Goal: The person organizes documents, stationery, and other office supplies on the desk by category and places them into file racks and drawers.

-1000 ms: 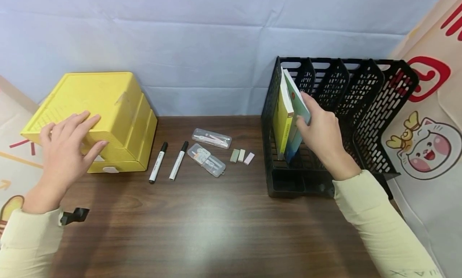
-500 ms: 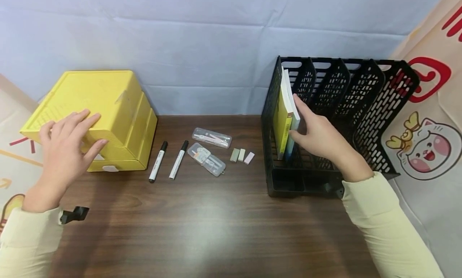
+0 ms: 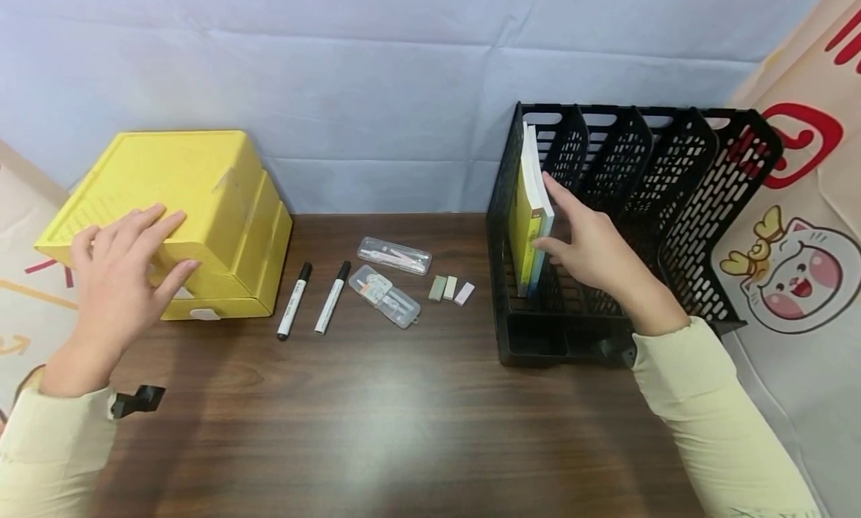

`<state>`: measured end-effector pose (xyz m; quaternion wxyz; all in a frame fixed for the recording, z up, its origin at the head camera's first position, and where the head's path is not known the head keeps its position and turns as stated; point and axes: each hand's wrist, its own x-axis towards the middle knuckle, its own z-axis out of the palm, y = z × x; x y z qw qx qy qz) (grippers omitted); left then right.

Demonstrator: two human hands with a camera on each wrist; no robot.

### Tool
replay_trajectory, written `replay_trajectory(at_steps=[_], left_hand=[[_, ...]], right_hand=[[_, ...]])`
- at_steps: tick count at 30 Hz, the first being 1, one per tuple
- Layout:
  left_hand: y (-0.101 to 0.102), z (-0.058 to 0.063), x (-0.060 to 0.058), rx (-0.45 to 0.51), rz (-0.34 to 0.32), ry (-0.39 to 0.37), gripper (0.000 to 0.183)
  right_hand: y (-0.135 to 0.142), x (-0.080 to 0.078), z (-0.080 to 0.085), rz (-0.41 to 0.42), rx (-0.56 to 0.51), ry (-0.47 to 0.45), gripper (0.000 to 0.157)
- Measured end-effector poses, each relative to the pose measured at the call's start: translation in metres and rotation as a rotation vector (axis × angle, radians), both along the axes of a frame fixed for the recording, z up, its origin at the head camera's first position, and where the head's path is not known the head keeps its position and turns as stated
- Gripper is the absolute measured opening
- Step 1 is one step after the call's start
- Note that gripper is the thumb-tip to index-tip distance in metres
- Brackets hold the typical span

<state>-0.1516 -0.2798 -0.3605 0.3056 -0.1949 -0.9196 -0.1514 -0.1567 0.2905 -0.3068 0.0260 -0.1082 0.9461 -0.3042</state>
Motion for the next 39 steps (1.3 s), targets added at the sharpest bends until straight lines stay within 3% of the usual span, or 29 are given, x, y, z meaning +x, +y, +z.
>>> replay_trajectory(at_steps=[5,10,16,29,39], left_hand=[[0.000,0.000,0.001,0.006,-0.003,0.007,0.058],[0.001,0.000,0.000,0.022,-0.010,0.029,0.073],[0.001,0.000,0.000,0.026,-0.013,0.031,0.068],[0.000,0.000,0.000,0.011,-0.012,0.023,0.057],[0.002,0.001,0.000,0.002,0.006,0.007,0.068]], right_hand=[[0.000,-0.002,-0.003,-0.013,-0.025,0.010,0.097],[0.001,-0.004,-0.006,-0.015,-0.040,0.031,0.096],[0.002,-0.006,-0.011,-0.014,-0.045,0.062,0.095],[0.001,-0.003,-0.012,-0.027,-0.014,0.086,0.093],[0.003,-0.003,-0.010,-0.030,0.074,0.117,0.091]])
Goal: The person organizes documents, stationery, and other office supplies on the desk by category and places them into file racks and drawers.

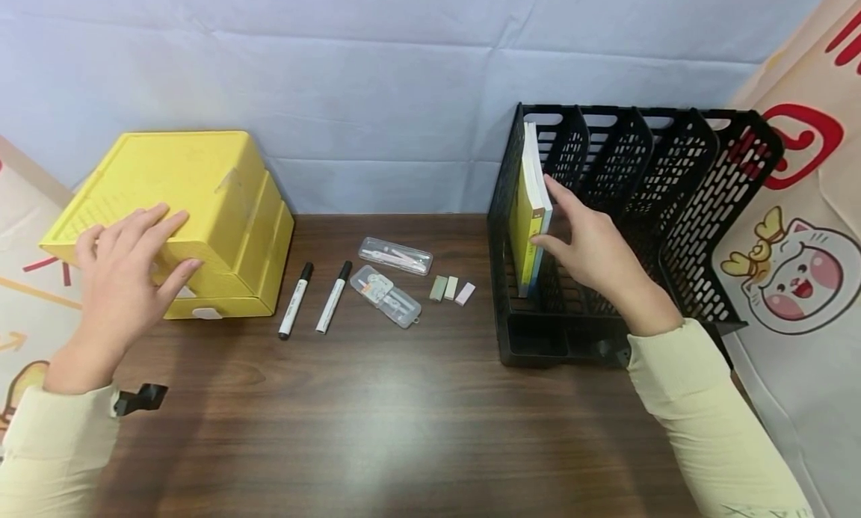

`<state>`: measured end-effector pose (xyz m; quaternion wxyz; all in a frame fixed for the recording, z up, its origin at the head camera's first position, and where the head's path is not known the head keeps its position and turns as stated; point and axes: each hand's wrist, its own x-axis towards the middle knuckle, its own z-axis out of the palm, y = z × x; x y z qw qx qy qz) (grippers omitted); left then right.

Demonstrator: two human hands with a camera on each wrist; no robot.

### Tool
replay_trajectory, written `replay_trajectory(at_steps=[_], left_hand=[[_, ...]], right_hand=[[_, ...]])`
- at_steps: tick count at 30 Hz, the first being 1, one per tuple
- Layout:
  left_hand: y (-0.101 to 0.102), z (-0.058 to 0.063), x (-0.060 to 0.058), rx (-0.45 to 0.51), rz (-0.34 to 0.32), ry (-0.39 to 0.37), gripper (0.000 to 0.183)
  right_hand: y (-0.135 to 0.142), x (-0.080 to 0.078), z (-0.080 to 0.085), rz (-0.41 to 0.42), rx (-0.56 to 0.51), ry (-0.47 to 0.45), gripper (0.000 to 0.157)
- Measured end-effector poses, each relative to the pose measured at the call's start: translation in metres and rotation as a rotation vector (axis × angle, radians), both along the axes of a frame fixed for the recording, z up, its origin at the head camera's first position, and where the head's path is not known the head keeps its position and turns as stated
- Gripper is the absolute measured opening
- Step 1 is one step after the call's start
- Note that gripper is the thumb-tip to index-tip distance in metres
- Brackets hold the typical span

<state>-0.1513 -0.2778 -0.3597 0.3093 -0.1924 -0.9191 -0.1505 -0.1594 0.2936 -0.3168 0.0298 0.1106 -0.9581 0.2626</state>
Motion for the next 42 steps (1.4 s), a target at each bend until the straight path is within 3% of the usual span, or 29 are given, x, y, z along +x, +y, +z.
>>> replay_trajectory(at_steps=[7,17,27,33,39,42], left_hand=[[0.001,-0.001,-0.001,0.004,-0.002,0.007,0.068],[0.000,-0.001,-0.003,0.009,0.002,0.013,0.067],[0.001,0.000,0.000,0.011,0.000,0.004,0.067],[0.002,0.001,0.000,0.004,-0.001,-0.003,0.068],[0.001,-0.001,0.000,0.007,0.000,0.012,0.067],[0.000,-0.001,-0.001,0.014,-0.001,0.022,0.067]], right_hand=[[0.006,0.015,0.001,-0.025,0.045,0.034,0.082],[0.034,0.053,-0.020,-0.097,0.012,0.254,0.051],[0.060,0.080,-0.068,-0.122,0.022,0.289,0.065],[0.070,0.089,-0.100,-0.094,0.114,0.272,0.077],[0.077,0.092,-0.117,-0.091,0.196,0.202,0.081],[0.078,0.092,-0.123,-0.097,0.223,0.220,0.080]])
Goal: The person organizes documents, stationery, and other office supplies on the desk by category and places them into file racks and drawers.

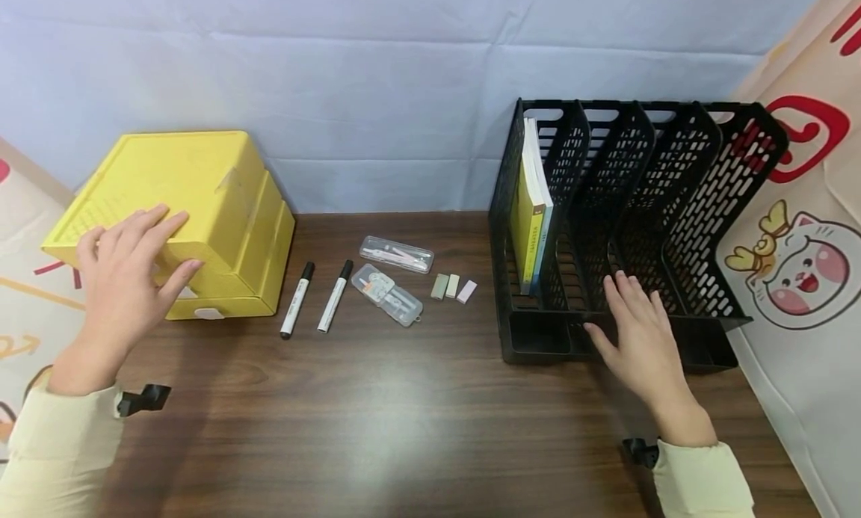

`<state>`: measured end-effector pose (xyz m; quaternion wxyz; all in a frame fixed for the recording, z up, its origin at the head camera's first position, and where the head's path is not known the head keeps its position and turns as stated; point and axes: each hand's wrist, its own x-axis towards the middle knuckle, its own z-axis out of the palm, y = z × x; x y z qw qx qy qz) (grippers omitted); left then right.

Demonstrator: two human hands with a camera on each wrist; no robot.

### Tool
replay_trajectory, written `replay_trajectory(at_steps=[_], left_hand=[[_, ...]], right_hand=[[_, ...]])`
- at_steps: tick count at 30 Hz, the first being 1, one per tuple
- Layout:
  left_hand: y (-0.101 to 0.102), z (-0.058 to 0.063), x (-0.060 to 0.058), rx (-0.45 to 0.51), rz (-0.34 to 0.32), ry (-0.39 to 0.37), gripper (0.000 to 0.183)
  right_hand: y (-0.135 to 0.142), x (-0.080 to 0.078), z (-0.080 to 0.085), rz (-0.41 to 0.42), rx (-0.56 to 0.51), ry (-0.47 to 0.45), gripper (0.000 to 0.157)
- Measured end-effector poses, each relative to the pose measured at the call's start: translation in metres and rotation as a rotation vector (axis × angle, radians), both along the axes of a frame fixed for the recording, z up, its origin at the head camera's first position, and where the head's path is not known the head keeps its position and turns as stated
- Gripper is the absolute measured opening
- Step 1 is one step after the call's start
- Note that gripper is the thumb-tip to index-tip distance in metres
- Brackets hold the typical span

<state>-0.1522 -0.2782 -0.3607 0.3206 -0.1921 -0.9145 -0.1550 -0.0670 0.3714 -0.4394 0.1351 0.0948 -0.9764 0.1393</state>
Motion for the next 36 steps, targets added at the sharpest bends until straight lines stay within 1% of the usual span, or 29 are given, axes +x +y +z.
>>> replay_trajectory(at_steps=[8,13,19,23,26,27,30,32,34,36], left_hand=[[0.000,-0.001,-0.001,-0.001,-0.004,0.005,0.069],[0.000,-0.001,-0.002,-0.015,0.005,-0.006,0.068],[0.000,-0.002,0.000,-0.018,0.035,-0.027,0.067],[0.000,-0.005,0.002,-0.001,0.061,-0.041,0.068],[0.000,-0.009,0.004,0.060,0.068,0.002,0.070],[0.000,-0.011,0.005,0.085,0.070,0.030,0.071],[0.005,-0.015,0.007,0.189,0.069,0.150,0.068],[0.008,-0.016,0.011,0.264,0.081,0.210,0.065],[0.011,-0.018,0.016,0.358,0.096,0.245,0.059],[0.011,-0.021,0.021,0.440,0.125,0.248,0.054]], right_hand=[[-0.005,0.001,-0.011,-0.034,-0.006,0.090,0.083],[-0.007,0.001,-0.015,-0.031,-0.018,0.129,0.083],[-0.008,-0.001,-0.015,-0.014,-0.022,0.146,0.081],[-0.007,-0.002,-0.015,-0.014,-0.016,0.146,0.079],[-0.008,-0.002,-0.016,-0.013,-0.020,0.162,0.078],[-0.008,-0.001,-0.017,-0.014,-0.022,0.167,0.077],[-0.007,0.000,-0.018,-0.014,-0.030,0.187,0.073],[-0.007,0.000,-0.019,-0.014,-0.037,0.196,0.068],[-0.006,0.000,-0.019,-0.013,-0.045,0.202,0.063],[-0.006,0.000,-0.020,-0.011,-0.051,0.211,0.064]])
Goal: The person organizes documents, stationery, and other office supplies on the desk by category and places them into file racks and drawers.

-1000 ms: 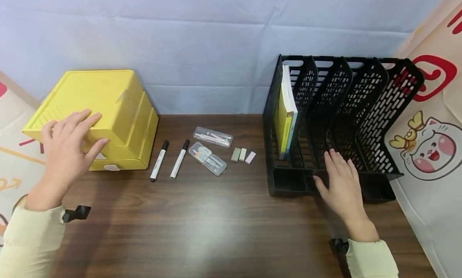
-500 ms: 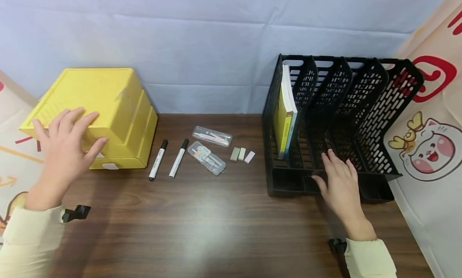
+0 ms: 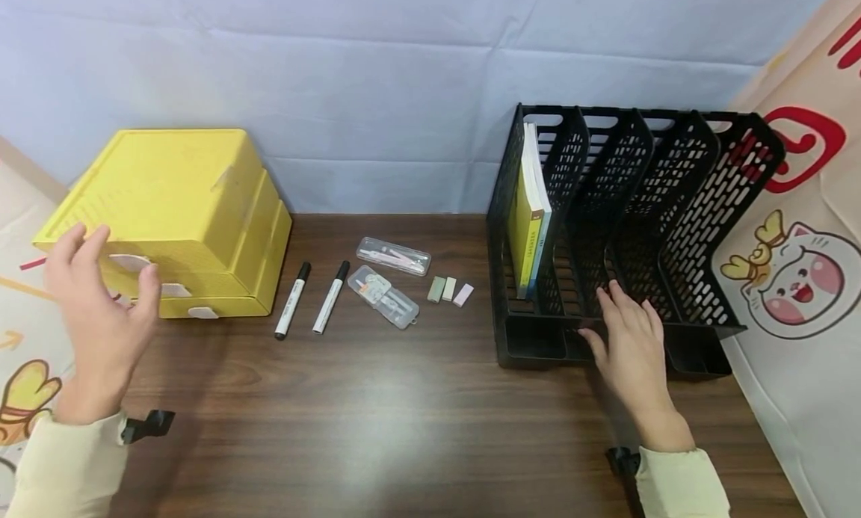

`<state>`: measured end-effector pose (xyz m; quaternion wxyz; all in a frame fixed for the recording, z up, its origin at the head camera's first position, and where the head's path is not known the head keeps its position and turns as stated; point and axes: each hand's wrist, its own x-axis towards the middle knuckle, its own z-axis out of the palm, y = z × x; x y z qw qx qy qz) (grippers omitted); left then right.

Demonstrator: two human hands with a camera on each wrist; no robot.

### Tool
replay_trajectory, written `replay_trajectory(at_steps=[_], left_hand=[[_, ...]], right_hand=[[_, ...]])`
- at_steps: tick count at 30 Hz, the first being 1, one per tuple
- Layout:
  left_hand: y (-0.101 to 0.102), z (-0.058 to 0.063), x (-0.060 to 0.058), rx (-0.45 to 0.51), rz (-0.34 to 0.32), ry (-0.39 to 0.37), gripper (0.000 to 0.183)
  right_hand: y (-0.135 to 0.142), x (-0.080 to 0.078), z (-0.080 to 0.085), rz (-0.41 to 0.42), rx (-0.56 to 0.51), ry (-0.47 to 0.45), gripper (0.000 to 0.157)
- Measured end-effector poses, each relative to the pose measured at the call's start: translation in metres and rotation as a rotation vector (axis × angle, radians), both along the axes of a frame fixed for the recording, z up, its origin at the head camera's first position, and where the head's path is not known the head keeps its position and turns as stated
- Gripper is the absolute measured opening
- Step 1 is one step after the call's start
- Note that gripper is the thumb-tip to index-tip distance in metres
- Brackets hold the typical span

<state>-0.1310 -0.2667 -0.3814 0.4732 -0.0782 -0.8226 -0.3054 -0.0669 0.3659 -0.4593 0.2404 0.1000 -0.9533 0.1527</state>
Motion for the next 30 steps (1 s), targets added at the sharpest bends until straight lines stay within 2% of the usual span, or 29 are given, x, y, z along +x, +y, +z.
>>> replay_trajectory(at_steps=[5,8,13,21,23,25,30], left_hand=[[-0.003,-0.011,0.008,0.154,0.056,-0.050,0.047],[-0.004,-0.016,0.010,0.203,0.060,-0.103,0.052],[-0.002,-0.018,0.008,0.252,0.028,-0.158,0.053],[-0.003,-0.020,0.005,0.246,0.035,-0.188,0.047],[-0.003,-0.019,0.004,0.270,0.041,-0.202,0.047],[-0.003,-0.018,0.004,0.325,0.041,-0.220,0.047],[-0.004,-0.011,0.002,0.535,0.047,-0.294,0.045]], right_hand=[[0.000,-0.002,-0.002,0.011,-0.010,0.042,0.089],[0.000,-0.003,-0.002,0.019,-0.015,0.064,0.088],[-0.001,-0.004,-0.003,0.023,-0.032,0.087,0.086],[-0.001,-0.004,-0.003,0.019,-0.045,0.078,0.088],[-0.001,-0.004,-0.003,0.016,-0.044,0.069,0.088],[-0.001,-0.003,-0.003,0.014,-0.041,0.061,0.087],[-0.002,-0.003,-0.003,0.012,-0.039,0.059,0.087]])
